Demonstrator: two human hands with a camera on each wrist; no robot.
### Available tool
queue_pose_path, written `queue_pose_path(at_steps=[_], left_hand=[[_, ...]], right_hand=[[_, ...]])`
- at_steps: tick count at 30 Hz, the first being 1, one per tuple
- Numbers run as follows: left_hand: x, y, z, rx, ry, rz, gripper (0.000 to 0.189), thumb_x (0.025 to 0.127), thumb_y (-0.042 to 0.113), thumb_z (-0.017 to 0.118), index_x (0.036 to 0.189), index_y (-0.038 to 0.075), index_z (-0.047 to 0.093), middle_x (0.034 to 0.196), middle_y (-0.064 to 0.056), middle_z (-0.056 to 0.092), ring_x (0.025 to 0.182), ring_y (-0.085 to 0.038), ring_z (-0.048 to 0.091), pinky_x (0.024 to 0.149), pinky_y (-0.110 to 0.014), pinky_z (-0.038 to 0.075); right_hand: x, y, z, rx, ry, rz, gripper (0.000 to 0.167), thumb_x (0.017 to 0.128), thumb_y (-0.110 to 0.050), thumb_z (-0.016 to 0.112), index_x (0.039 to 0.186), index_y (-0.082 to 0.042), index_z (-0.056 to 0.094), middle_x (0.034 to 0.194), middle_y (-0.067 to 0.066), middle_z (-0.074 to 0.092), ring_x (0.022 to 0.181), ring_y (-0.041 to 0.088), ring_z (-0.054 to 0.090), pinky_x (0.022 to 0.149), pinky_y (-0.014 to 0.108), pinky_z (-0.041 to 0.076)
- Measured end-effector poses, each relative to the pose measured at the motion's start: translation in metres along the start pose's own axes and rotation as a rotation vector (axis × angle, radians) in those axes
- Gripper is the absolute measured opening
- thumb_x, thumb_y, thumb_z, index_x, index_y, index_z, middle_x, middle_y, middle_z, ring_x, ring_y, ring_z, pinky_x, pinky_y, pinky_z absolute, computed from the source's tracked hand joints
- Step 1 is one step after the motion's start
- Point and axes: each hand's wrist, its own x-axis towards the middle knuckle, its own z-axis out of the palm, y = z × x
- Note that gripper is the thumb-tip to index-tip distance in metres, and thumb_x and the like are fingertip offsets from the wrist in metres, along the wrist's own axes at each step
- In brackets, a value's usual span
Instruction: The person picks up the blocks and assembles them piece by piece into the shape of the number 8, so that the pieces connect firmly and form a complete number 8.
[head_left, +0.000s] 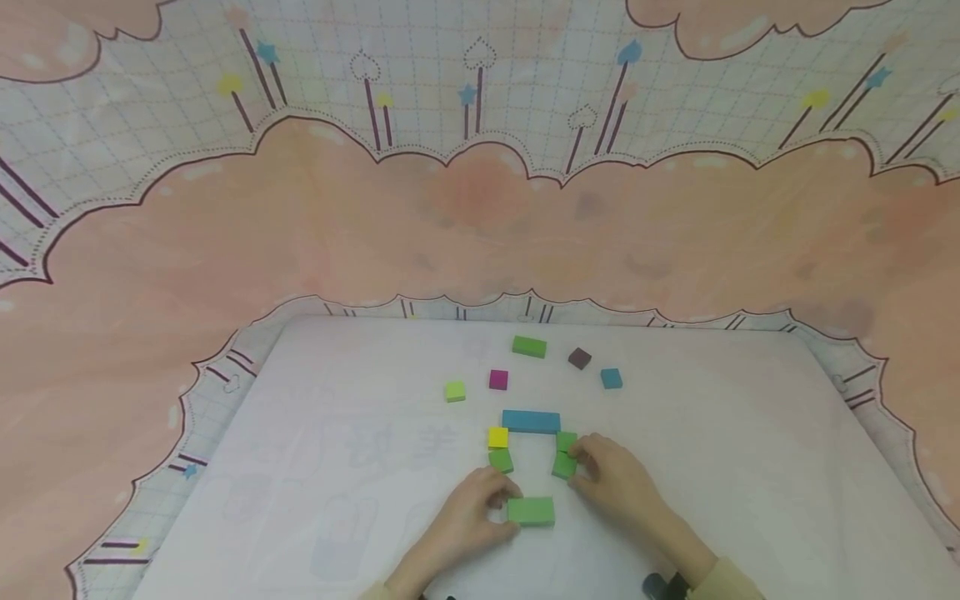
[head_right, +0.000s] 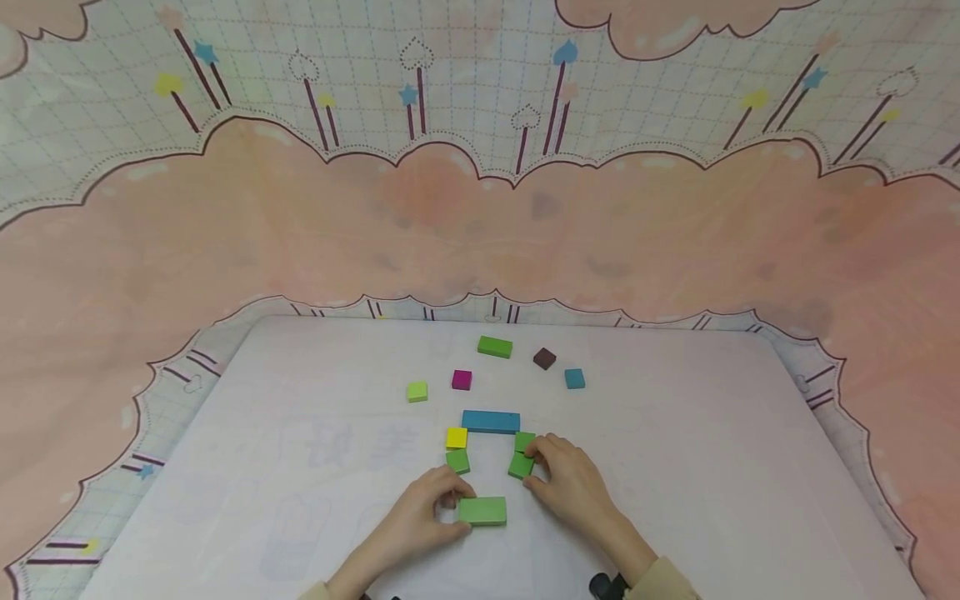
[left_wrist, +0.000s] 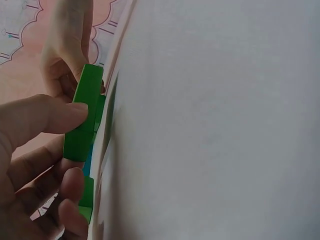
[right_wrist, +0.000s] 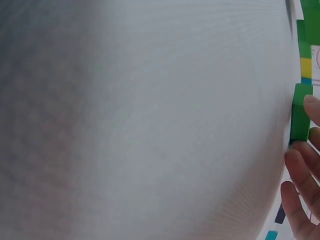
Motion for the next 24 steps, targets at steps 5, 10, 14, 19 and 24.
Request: queue_pose_path(at_steps=[5,10,14,19,24], left_hand=[[0.006,0.0,0.0,0.04,0.017,0.001,0.032,0.073,0.02,0.078,0.103,0.017,0.068,0.089,0.011,0.057,0.074,-0.001,0.044,0.065,-0.016,0.041],[0.011,0.001,-0.002,0.093,0.034,0.018,0.031,0.074,0.019,0.077,0.103,0.017,0.068,0.093,0.01,0.059,0.078,-0.001,0.047,0.069,-0.018,0.043],[0.015,0.003,-0.003,0.114,0.034,0.02,0.03,0.074,0.019,0.077,0.103,0.018,0.068,0.098,0.009,0.062,0.086,-0.002,0.053,0.077,-0.022,0.048],[0.019,0.004,-0.003,0.162,0.043,0.024,0.03,0.074,0.018,0.077,0.102,0.019,0.068,0.101,0.008,0.063,0.093,-0.007,0.058,0.084,-0.026,0.051],[0.023,0.004,-0.002,0.234,0.058,0.055,0.03,0.073,0.018,0.079,0.101,0.017,0.069,0.099,0.008,0.063,0.093,-0.007,0.058,0.084,-0.025,0.051]], right_hand=[[0.0,0.0,0.0,0.006,0.0,0.004,0.028,0.077,-0.021,0.078,0.101,-0.02,0.065,0.094,-0.008,0.064,0.086,0.007,0.057,0.08,0.032,0.052],[-0.001,0.0,0.0,0.006,-0.003,0.008,0.028,0.077,-0.021,0.078,0.102,-0.02,0.065,0.095,-0.008,0.064,0.086,0.008,0.058,0.08,0.033,0.052],[-0.001,0.0,0.0,0.005,-0.004,0.006,0.028,0.077,-0.021,0.078,0.101,-0.02,0.064,0.094,-0.008,0.064,0.086,0.008,0.058,0.08,0.033,0.052],[-0.001,0.001,0.0,0.012,0.002,0.006,0.028,0.077,-0.021,0.078,0.102,-0.02,0.065,0.095,-0.008,0.064,0.088,0.009,0.058,0.082,0.034,0.052],[-0.001,0.001,0.0,0.012,0.009,-0.003,0.028,0.077,-0.021,0.078,0.101,-0.02,0.065,0.096,-0.008,0.064,0.088,0.009,0.059,0.083,0.034,0.052]])
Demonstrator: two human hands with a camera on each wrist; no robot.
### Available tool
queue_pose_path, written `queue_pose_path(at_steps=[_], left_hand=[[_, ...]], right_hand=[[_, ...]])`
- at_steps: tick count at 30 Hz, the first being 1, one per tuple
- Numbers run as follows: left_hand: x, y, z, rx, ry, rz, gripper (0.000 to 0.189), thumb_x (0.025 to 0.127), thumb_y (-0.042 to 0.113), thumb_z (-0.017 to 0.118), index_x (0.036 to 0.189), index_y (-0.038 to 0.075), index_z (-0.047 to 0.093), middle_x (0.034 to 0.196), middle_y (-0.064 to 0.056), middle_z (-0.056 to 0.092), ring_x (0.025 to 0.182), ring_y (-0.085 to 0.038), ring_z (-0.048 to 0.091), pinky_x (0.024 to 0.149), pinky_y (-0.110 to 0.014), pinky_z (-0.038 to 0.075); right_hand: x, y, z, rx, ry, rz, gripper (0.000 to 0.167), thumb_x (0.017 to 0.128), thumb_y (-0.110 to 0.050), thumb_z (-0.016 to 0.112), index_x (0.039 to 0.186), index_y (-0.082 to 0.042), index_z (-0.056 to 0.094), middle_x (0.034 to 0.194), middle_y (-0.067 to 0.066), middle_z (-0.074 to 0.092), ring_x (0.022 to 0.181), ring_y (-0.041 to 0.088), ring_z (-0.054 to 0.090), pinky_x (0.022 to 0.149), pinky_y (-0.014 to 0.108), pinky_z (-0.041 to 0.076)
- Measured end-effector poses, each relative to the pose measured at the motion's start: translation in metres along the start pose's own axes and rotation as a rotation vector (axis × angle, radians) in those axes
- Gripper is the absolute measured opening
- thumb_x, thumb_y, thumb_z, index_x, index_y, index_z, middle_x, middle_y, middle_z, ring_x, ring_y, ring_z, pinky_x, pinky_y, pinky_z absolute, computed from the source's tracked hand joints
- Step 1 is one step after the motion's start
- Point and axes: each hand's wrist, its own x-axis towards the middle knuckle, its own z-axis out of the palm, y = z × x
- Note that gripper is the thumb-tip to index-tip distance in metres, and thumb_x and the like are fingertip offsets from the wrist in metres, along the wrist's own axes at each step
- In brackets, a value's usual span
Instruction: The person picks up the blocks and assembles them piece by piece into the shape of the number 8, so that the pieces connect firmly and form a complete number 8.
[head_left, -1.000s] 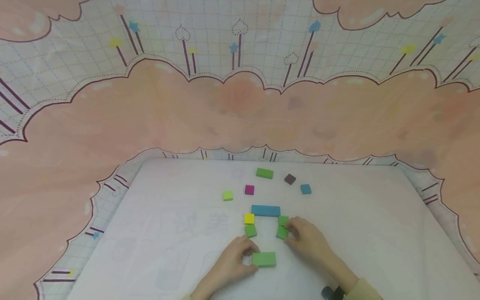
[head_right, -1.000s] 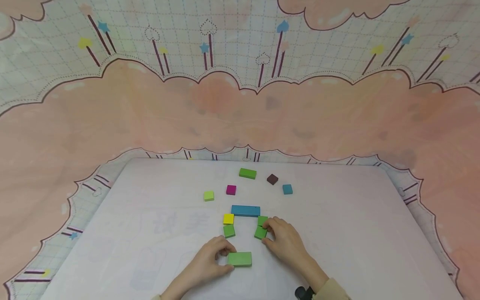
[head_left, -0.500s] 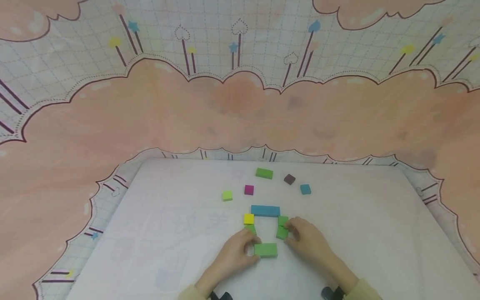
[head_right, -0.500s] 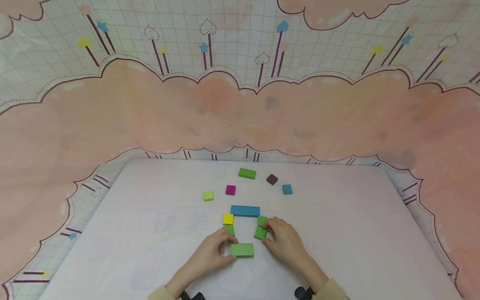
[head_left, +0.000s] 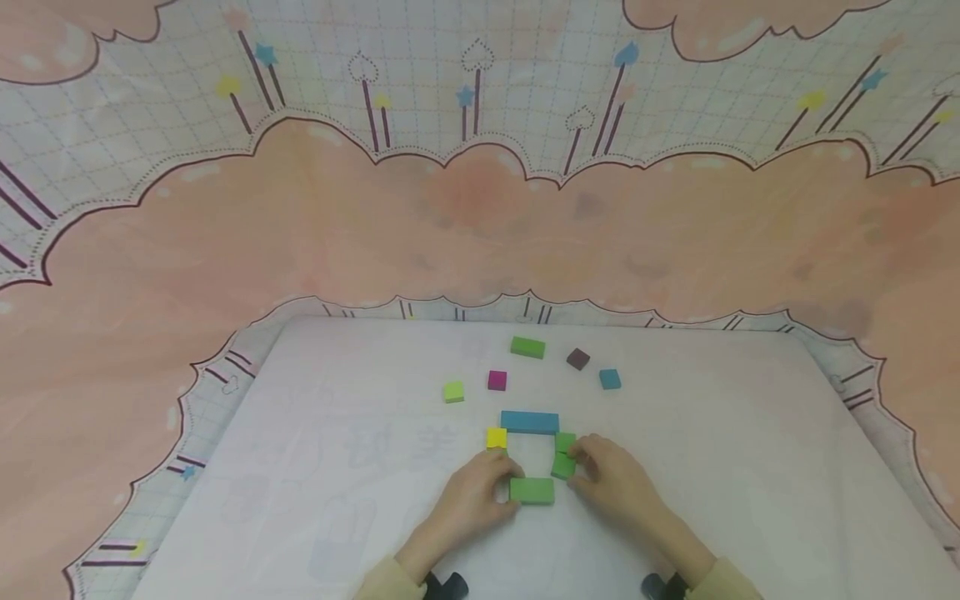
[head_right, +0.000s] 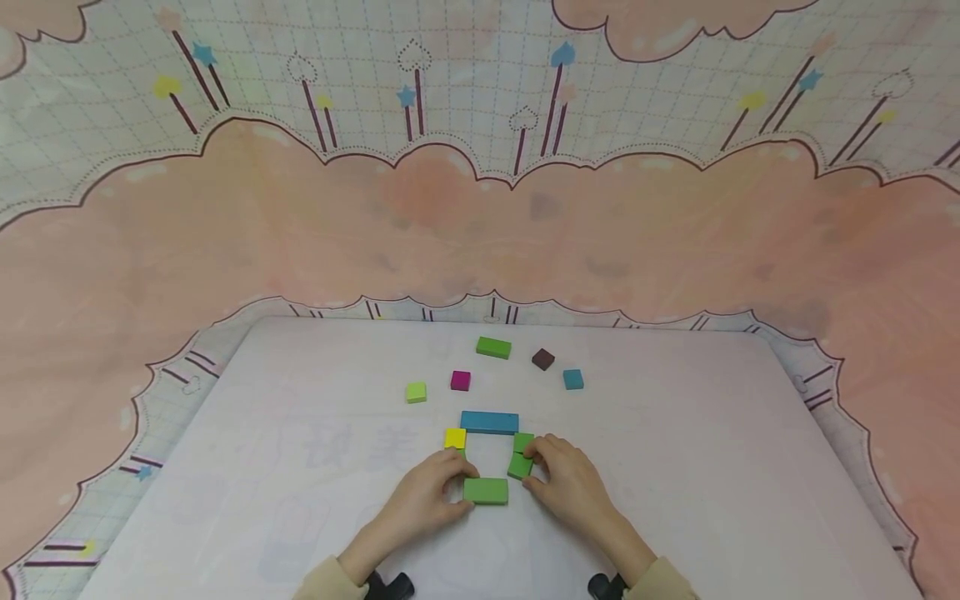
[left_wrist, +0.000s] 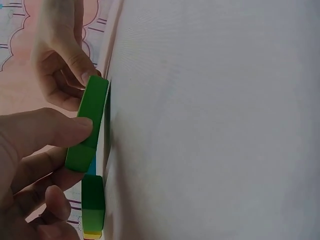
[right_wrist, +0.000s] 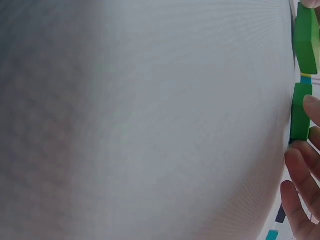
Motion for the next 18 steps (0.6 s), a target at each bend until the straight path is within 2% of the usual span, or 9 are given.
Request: queue_pose_path(at_steps=[5,12,18], left_hand=[[0.001,0.0009,0.0005,0.044,0.006,0.018,0.031,0.073,0.017,0.079,0.103,0.016,0.069,0.097,0.008,0.061,0.091,-0.006,0.056,0.083,-0.023,0.052],[0.0016,0.0024,0.001,0.079,0.028,0.014,0.033,0.072,0.015,0.078,0.104,0.014,0.07,0.09,0.009,0.05,0.08,-0.003,0.043,0.07,-0.016,0.045],[0.0017,0.0021,0.0019,0.11,0.055,0.022,0.032,0.072,0.015,0.079,0.103,0.013,0.07,0.088,0.008,0.052,0.08,-0.002,0.045,0.07,-0.016,0.046]], right_hand=[[0.0001,0.0006,0.0001,0.001,0.007,-0.005,0.028,0.076,-0.021,0.078,0.101,-0.021,0.065,0.095,-0.009,0.064,0.087,0.007,0.058,0.08,0.032,0.052],[-0.0005,0.0002,0.0001,0.006,0.008,-0.009,0.028,0.076,-0.019,0.078,0.101,-0.02,0.064,0.095,-0.008,0.064,0.088,0.008,0.059,0.081,0.033,0.052],[-0.0004,0.0004,0.0,0.013,0.005,-0.001,0.028,0.076,-0.019,0.078,0.101,-0.02,0.065,0.096,-0.008,0.065,0.09,0.009,0.059,0.084,0.034,0.052]])
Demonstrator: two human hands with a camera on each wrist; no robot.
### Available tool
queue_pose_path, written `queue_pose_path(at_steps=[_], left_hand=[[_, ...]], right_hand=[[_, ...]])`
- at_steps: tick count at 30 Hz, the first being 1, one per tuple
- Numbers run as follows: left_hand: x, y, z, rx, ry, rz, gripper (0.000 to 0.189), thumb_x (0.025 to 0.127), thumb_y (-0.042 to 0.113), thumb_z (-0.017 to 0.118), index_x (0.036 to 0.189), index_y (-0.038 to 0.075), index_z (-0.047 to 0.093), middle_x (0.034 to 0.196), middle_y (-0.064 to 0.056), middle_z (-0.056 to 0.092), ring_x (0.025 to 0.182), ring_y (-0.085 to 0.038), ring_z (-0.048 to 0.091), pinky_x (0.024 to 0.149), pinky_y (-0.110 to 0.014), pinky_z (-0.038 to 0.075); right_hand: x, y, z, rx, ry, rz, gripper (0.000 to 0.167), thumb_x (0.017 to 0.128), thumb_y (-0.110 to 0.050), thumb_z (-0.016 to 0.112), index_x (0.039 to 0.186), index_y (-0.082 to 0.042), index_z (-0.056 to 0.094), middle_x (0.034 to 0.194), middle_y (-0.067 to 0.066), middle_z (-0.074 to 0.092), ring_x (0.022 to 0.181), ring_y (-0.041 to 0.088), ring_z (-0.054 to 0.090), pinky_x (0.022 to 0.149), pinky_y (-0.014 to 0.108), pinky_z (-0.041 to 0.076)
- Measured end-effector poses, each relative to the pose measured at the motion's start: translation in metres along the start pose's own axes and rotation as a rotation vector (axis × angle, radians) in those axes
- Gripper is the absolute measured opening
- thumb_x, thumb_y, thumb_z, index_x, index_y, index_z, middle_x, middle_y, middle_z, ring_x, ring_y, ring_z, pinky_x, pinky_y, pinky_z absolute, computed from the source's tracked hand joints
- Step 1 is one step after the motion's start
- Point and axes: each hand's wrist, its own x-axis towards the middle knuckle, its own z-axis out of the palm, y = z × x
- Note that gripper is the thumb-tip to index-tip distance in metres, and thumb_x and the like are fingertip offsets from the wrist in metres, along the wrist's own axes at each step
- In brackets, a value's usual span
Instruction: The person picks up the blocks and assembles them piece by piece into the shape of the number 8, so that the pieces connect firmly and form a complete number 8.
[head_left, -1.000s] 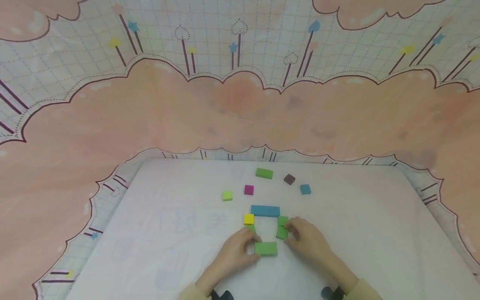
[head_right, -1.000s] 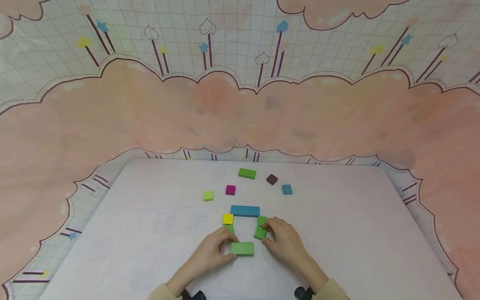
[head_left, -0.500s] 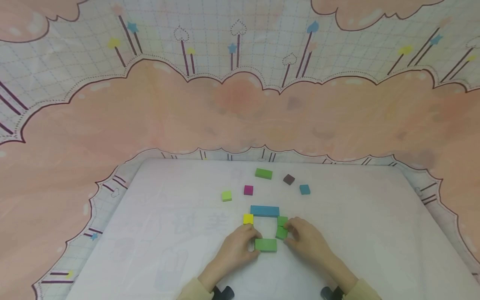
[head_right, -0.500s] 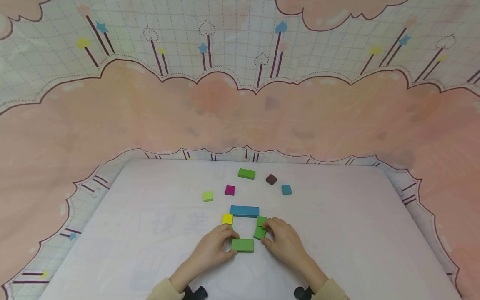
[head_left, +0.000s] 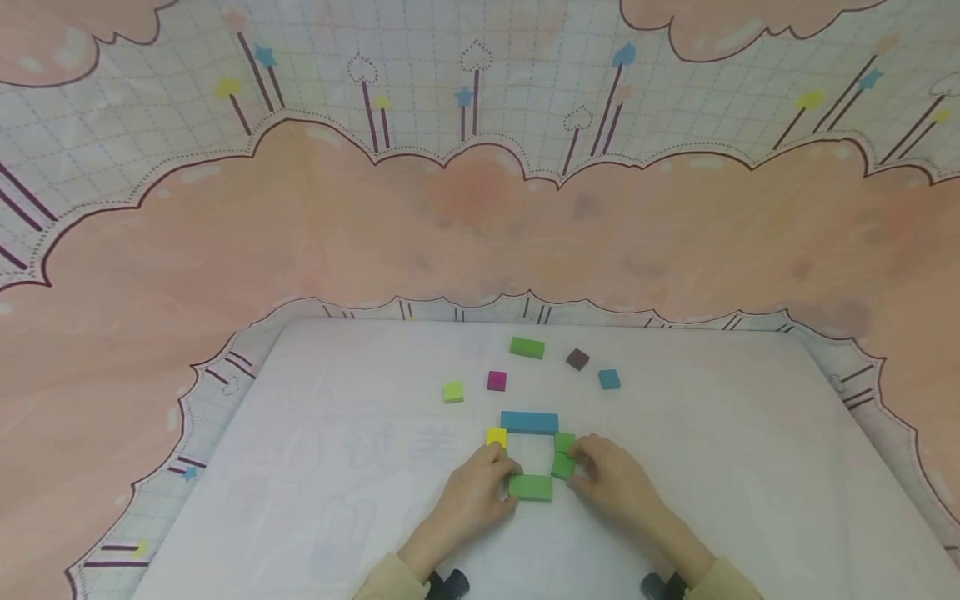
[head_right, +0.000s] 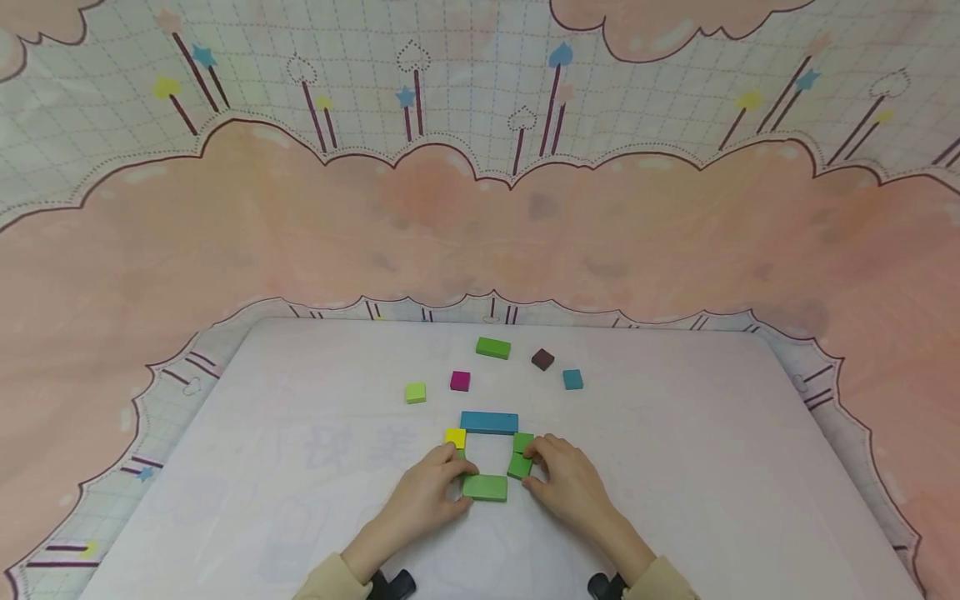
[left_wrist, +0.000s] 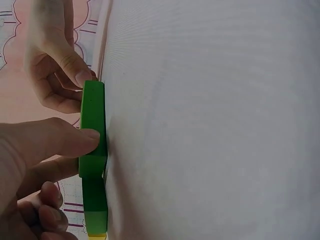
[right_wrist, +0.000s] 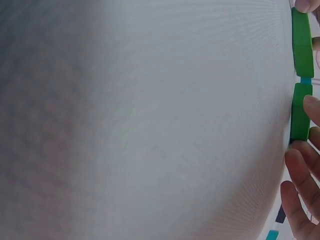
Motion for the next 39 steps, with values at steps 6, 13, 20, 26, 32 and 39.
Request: queue_pose_path(at_steps=[6,13,20,26,32,39], left_hand=[[0.0016,0.0005,-0.0007,0.004,-0.011,-0.009,0.031,0.073,0.015,0.078,0.104,0.012,0.071,0.087,0.007,0.057,0.077,-0.002,0.045,0.068,-0.016,0.044],[0.0045,0.0007,-0.0003,0.007,-0.012,-0.015,0.031,0.074,0.015,0.078,0.104,0.012,0.071,0.088,0.007,0.06,0.078,-0.003,0.048,0.069,-0.017,0.046],[0.0063,0.0009,-0.0003,-0.023,-0.034,-0.043,0.031,0.075,0.015,0.078,0.105,0.012,0.07,0.085,0.008,0.057,0.075,-0.003,0.044,0.065,-0.015,0.042],[0.0064,0.001,-0.0008,-0.023,-0.02,-0.032,0.032,0.074,0.015,0.078,0.105,0.012,0.07,0.085,0.007,0.057,0.074,-0.002,0.045,0.064,-0.015,0.042],[0.0065,0.0013,-0.0009,-0.024,-0.021,-0.033,0.032,0.074,0.014,0.078,0.104,0.011,0.07,0.085,0.006,0.058,0.075,-0.003,0.045,0.065,-0.015,0.042],[0.0062,0.0022,-0.0018,-0.025,-0.035,-0.039,0.032,0.074,0.014,0.078,0.105,0.011,0.07,0.085,0.006,0.058,0.074,-0.003,0.044,0.064,-0.014,0.041]], right_hand=[[0.0013,0.0004,0.0003,-0.001,-0.009,0.005,0.028,0.076,-0.019,0.078,0.101,-0.021,0.065,0.096,-0.008,0.065,0.089,0.009,0.059,0.083,0.034,0.052],[0.002,0.0008,0.0005,-0.004,-0.008,0.002,0.028,0.076,-0.02,0.078,0.101,-0.02,0.065,0.096,-0.007,0.065,0.091,0.011,0.061,0.084,0.035,0.053],[0.0021,0.0006,0.0002,-0.011,-0.008,-0.003,0.028,0.076,-0.019,0.078,0.101,-0.02,0.065,0.095,-0.007,0.065,0.09,0.01,0.06,0.082,0.033,0.053],[0.0024,0.0003,-0.0003,-0.016,-0.012,-0.003,0.028,0.076,-0.019,0.078,0.102,-0.02,0.065,0.095,-0.007,0.064,0.087,0.008,0.058,0.08,0.031,0.052],[0.0025,0.0004,-0.0004,-0.011,-0.014,0.001,0.028,0.077,-0.019,0.078,0.102,-0.02,0.065,0.095,-0.007,0.064,0.086,0.008,0.058,0.079,0.031,0.052],[0.0021,0.0001,-0.0001,-0.008,-0.025,0.009,0.028,0.078,-0.02,0.077,0.102,-0.02,0.064,0.096,-0.007,0.064,0.088,0.009,0.058,0.081,0.032,0.052]])
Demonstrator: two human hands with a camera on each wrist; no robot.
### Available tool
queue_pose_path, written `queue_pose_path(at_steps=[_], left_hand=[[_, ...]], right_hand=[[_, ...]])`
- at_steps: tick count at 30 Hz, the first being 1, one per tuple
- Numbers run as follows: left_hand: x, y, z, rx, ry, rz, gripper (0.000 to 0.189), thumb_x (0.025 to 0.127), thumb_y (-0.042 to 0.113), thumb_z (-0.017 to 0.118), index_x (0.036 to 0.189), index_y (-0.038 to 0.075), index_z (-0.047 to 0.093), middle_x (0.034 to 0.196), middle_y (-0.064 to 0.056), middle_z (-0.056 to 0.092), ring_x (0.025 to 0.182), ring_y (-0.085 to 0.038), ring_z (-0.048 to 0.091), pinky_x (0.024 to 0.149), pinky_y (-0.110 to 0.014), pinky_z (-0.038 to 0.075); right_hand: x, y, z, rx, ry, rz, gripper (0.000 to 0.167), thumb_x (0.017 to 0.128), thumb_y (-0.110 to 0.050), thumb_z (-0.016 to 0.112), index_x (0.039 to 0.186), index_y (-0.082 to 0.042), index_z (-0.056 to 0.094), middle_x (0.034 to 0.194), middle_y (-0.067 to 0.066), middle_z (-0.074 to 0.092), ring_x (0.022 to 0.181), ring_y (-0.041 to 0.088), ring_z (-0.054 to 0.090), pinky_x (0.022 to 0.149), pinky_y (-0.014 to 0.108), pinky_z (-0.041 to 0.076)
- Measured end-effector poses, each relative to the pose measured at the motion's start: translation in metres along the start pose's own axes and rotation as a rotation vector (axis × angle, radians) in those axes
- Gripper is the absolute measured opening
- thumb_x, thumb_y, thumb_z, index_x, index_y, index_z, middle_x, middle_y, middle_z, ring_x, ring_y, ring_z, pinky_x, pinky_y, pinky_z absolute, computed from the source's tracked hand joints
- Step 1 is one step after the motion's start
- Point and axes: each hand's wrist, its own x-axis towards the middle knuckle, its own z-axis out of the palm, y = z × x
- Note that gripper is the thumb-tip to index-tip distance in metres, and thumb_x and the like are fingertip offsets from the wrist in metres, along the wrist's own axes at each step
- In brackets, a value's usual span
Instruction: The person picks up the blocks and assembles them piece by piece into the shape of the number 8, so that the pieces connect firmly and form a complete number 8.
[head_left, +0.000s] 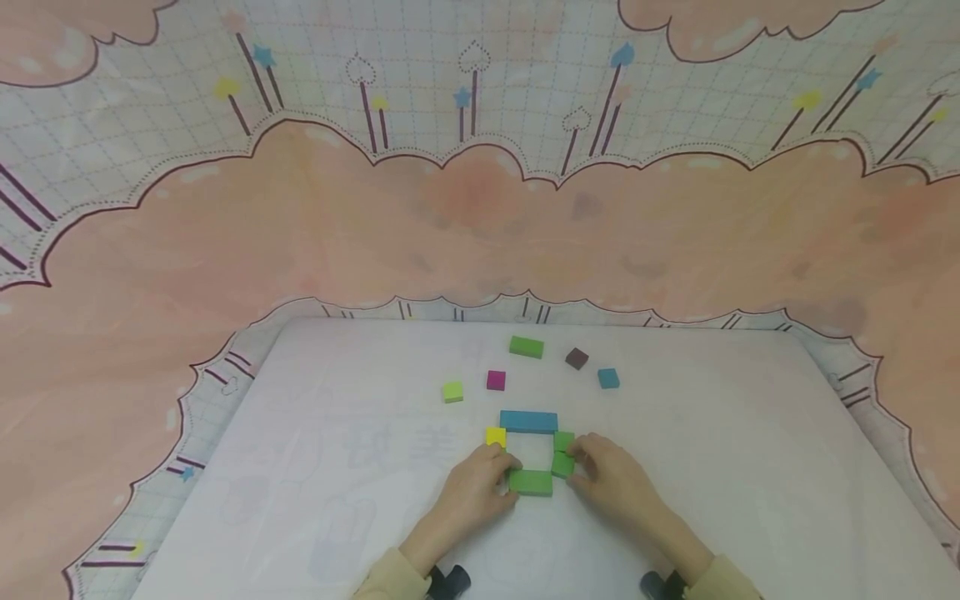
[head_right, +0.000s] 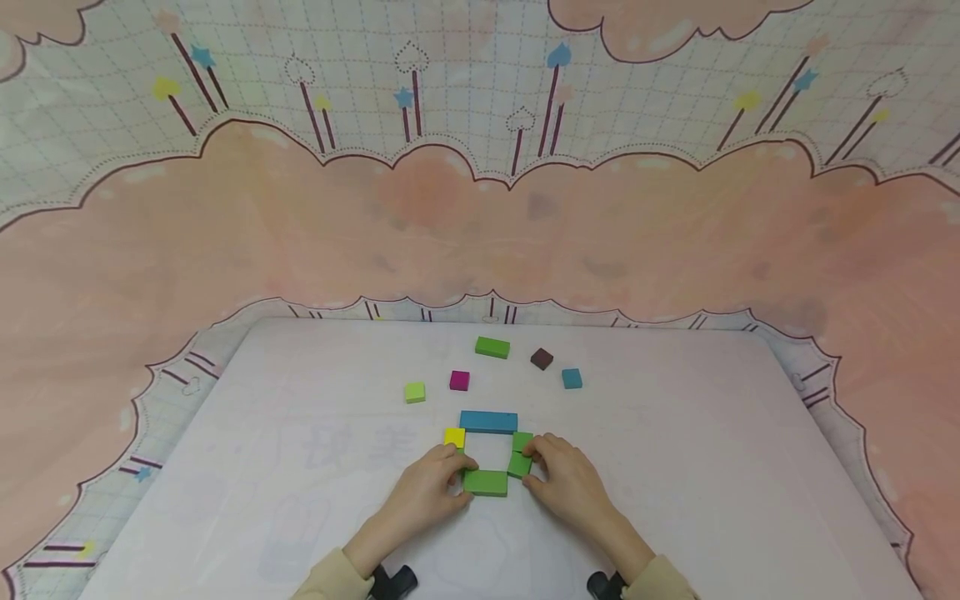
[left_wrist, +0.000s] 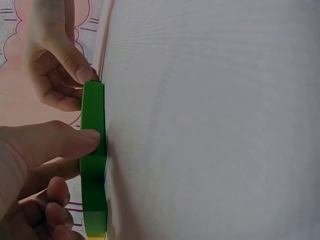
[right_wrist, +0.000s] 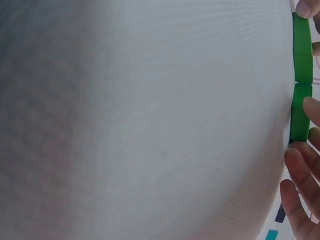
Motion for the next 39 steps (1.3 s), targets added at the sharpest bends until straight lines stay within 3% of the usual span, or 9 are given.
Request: queue_pose_path(at_steps=[11,20,30,39], left_hand=[[-0.002,0.0,-0.001,0.002,0.005,-0.002,0.034,0.074,0.017,0.079,0.107,0.012,0.069,0.081,0.008,0.055,0.074,-0.003,0.043,0.063,-0.014,0.04],[-0.004,-0.003,-0.003,-0.028,0.08,0.038,0.025,0.079,0.017,0.074,0.103,0.013,0.071,0.079,0.008,0.052,0.075,-0.003,0.042,0.064,-0.014,0.041],[-0.001,-0.009,-0.005,-0.08,0.166,0.046,0.019,0.082,0.016,0.071,0.101,0.013,0.07,0.086,0.006,0.059,0.081,-0.005,0.051,0.07,-0.018,0.048],[0.006,-0.018,-0.01,-0.131,0.206,0.01,0.019,0.085,0.015,0.068,0.104,0.014,0.069,0.092,0.006,0.062,0.084,-0.006,0.052,0.073,-0.019,0.049]], right_hand=[[-0.002,0.003,-0.002,0.041,-0.001,0.039,0.03,0.079,-0.021,0.075,0.107,-0.023,0.063,0.102,-0.008,0.065,0.094,0.011,0.061,0.082,0.034,0.054],[-0.004,0.01,-0.01,0.069,0.019,0.033,0.027,0.081,-0.02,0.071,0.107,-0.021,0.063,0.1,-0.007,0.065,0.089,0.01,0.06,0.078,0.031,0.052],[-0.001,0.014,-0.024,0.104,0.011,0.056,0.022,0.087,-0.024,0.067,0.108,-0.019,0.062,0.099,-0.005,0.064,0.087,0.011,0.059,0.073,0.029,0.05],[0.005,0.023,-0.034,0.08,0.034,0.032,0.021,0.088,-0.022,0.065,0.108,-0.015,0.062,0.099,-0.001,0.065,0.09,0.013,0.06,0.075,0.031,0.051]])
